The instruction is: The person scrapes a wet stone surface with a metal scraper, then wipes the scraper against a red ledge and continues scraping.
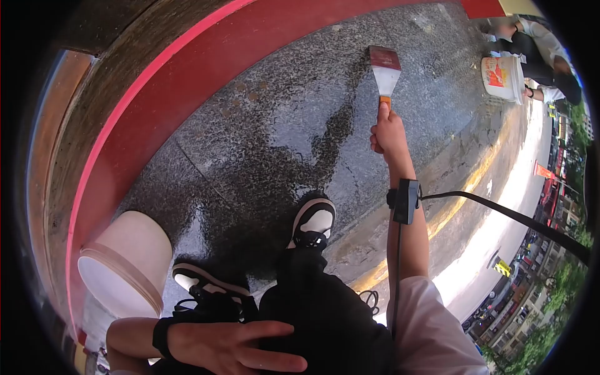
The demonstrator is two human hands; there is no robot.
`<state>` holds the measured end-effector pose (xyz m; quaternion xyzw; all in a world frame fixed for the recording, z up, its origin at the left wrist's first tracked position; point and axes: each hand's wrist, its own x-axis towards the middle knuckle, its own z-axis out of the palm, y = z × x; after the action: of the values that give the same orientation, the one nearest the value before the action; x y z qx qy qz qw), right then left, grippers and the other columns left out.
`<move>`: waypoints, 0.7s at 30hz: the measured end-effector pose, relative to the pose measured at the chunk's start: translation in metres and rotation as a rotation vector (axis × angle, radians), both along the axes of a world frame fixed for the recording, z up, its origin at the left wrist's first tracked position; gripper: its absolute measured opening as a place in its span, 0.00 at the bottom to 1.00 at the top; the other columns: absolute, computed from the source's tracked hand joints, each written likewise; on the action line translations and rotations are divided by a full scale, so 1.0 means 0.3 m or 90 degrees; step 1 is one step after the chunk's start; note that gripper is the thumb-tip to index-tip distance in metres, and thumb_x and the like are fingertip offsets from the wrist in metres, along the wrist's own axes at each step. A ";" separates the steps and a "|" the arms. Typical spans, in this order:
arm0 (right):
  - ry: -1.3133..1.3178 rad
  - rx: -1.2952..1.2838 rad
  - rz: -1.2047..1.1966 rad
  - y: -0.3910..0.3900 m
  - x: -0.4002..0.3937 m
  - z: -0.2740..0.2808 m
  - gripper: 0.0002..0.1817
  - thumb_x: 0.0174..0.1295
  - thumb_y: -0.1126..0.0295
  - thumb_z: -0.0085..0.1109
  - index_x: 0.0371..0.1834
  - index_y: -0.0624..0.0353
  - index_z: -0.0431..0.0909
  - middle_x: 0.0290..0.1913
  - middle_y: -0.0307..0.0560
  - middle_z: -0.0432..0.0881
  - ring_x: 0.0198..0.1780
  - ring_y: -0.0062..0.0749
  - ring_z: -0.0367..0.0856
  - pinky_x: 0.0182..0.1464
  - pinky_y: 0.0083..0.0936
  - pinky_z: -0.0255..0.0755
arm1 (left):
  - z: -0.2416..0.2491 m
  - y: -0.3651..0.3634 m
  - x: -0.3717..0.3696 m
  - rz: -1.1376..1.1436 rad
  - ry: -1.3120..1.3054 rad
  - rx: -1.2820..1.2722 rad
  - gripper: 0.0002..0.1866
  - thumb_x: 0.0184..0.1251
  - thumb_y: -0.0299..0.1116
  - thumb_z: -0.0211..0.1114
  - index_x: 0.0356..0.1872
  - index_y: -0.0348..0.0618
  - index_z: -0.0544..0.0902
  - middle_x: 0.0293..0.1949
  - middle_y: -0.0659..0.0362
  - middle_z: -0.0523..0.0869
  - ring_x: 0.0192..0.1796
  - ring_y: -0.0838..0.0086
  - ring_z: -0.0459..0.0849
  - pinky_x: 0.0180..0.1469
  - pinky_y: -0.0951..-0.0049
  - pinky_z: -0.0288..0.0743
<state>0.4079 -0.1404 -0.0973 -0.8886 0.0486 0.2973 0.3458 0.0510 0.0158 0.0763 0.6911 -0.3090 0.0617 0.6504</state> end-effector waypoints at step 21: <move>0.129 0.115 0.019 0.102 -0.016 0.016 0.21 0.74 0.48 0.38 0.34 0.53 0.67 0.20 0.34 0.67 0.14 0.18 0.64 0.14 0.20 0.61 | 0.009 -0.028 0.014 0.037 -0.010 -0.020 0.30 0.69 0.58 0.50 0.71 0.73 0.60 0.66 0.75 0.68 0.74 0.61 0.55 0.67 0.35 0.56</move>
<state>0.4032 -0.1099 -0.0924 -0.8198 0.0427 0.3940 0.4134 0.0551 0.0074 0.0790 0.6888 -0.2931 0.0909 0.6568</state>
